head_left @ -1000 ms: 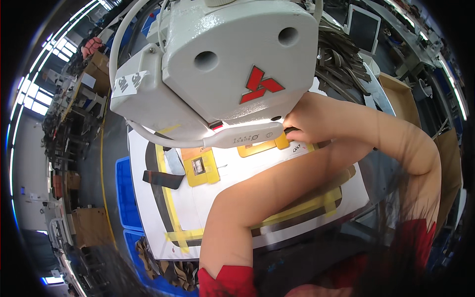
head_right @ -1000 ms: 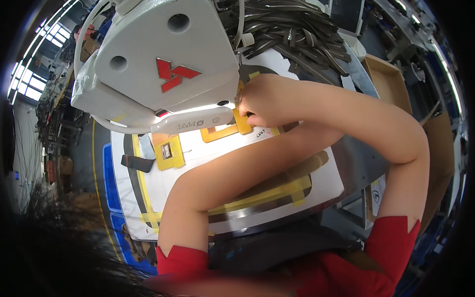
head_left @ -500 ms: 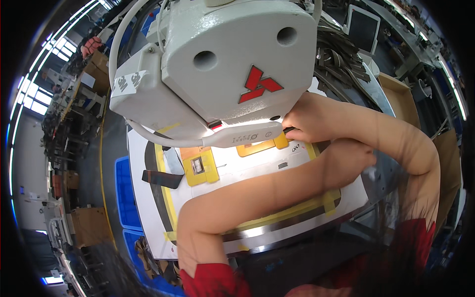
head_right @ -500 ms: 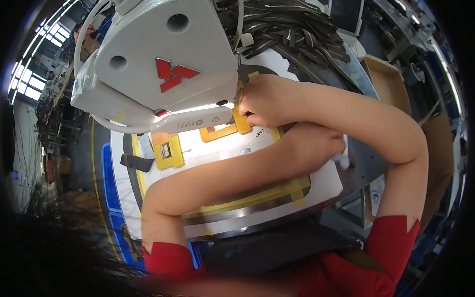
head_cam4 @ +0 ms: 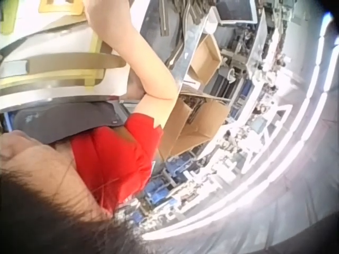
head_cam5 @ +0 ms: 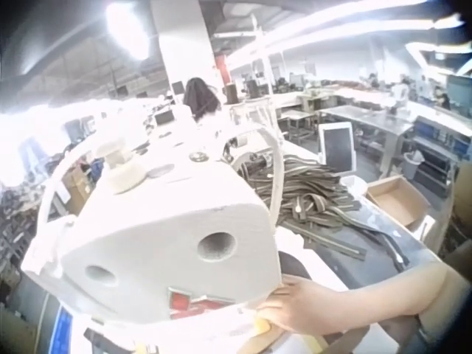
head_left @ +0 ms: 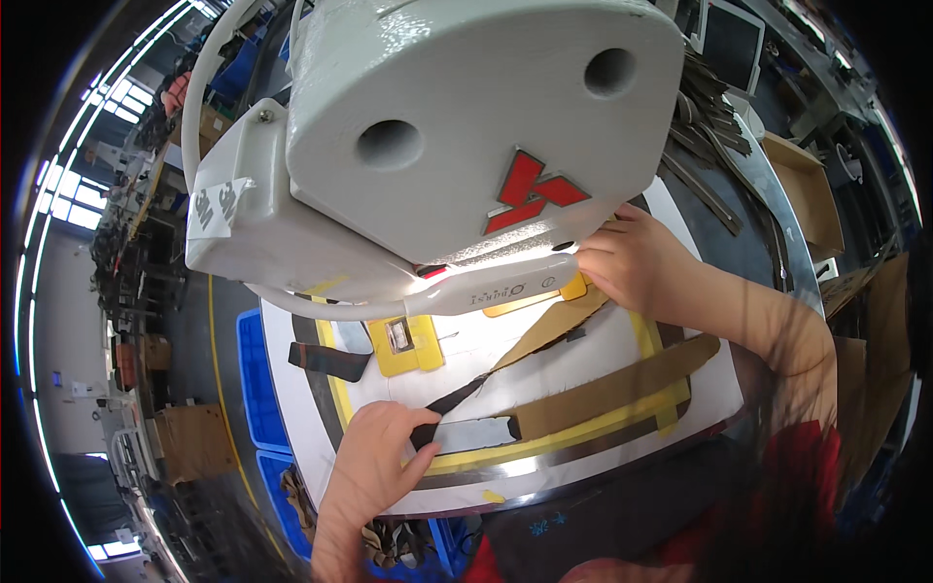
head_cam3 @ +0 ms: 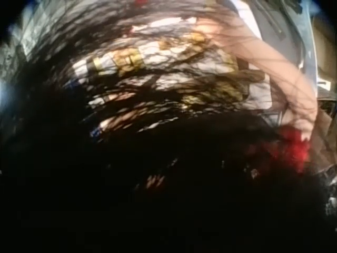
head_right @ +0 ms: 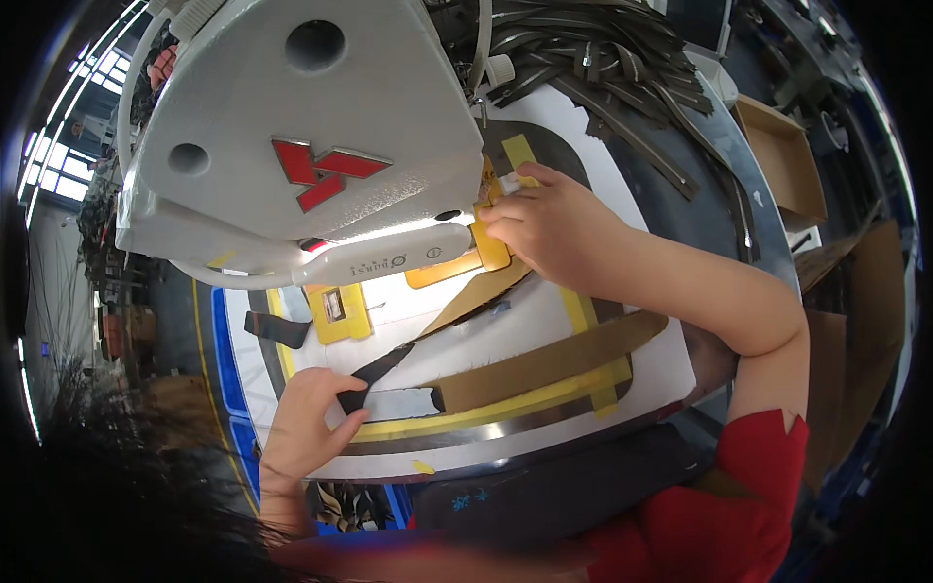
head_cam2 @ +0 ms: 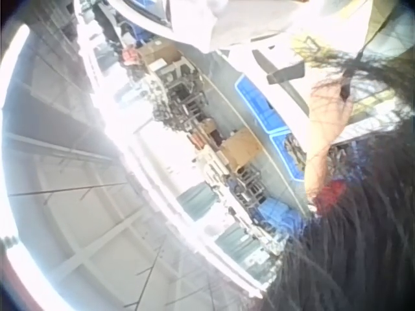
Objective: Positioning leather straps and materials under an industrial sewing machine head for automated stitching.
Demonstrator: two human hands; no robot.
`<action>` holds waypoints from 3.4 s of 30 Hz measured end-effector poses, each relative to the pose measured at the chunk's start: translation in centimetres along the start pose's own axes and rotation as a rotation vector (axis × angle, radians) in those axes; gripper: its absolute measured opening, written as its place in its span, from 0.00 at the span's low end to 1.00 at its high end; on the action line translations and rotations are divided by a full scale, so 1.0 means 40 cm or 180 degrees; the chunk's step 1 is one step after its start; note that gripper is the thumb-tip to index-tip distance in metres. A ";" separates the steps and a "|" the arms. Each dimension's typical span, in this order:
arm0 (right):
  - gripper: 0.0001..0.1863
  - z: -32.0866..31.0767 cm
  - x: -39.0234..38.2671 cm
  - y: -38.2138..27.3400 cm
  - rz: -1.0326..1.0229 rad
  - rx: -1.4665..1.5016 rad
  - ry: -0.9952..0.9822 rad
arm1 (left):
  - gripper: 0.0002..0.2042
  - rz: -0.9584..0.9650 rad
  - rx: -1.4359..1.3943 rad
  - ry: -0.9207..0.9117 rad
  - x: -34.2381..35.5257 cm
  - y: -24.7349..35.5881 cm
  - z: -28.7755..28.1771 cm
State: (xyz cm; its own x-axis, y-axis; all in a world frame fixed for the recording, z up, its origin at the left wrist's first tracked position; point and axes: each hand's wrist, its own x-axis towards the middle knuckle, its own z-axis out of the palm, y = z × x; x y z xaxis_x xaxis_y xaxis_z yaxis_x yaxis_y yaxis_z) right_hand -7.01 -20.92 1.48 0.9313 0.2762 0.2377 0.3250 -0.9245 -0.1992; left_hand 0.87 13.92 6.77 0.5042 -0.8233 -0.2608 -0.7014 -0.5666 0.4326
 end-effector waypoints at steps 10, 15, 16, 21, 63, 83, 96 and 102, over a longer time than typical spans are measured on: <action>0.11 0.002 -0.007 0.009 -0.0056 0.0002 0.0081 | 0.13 -0.0598 0.0861 0.1397 -0.174 -0.115 -0.050; 0.12 0.005 -0.009 0.010 -0.0120 0.0036 0.0218 | 0.10 0.0430 -0.1285 0.2690 -0.153 -0.155 -0.068; 0.12 0.006 -0.009 0.011 -0.0108 0.0031 0.0214 | 0.09 0.0761 -0.2540 0.2591 -0.138 -0.150 -0.064; 0.12 0.008 -0.010 0.011 -0.0114 -0.0010 0.0208 | 0.05 0.1381 -0.4928 0.0164 0.039 -0.056 -0.027; 0.19 -0.007 -0.012 0.003 0.0196 0.0661 -0.0054 | 0.23 0.1410 0.0738 0.1275 0.345 0.053 0.121; 0.20 0.005 -0.006 -0.010 -0.0222 0.0163 0.0170 | 0.22 0.1388 0.0685 0.1484 0.342 0.057 0.124; 0.20 0.001 -0.007 -0.012 -0.0290 0.0041 0.0166 | 0.21 0.1294 0.0736 0.1425 0.341 0.058 0.126; 0.19 0.004 0.012 0.001 -0.0285 -0.0070 0.0148 | 0.18 0.1071 0.0394 0.1245 0.349 0.047 0.113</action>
State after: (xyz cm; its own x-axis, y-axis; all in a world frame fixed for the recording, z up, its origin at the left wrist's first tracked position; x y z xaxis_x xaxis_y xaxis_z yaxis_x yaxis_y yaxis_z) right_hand -6.52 -20.76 1.43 0.8898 0.3460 0.2975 0.4025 -0.9023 -0.1543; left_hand 4.32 1.19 0.05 0.3748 -0.8990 0.2266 -0.8991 -0.2928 0.3255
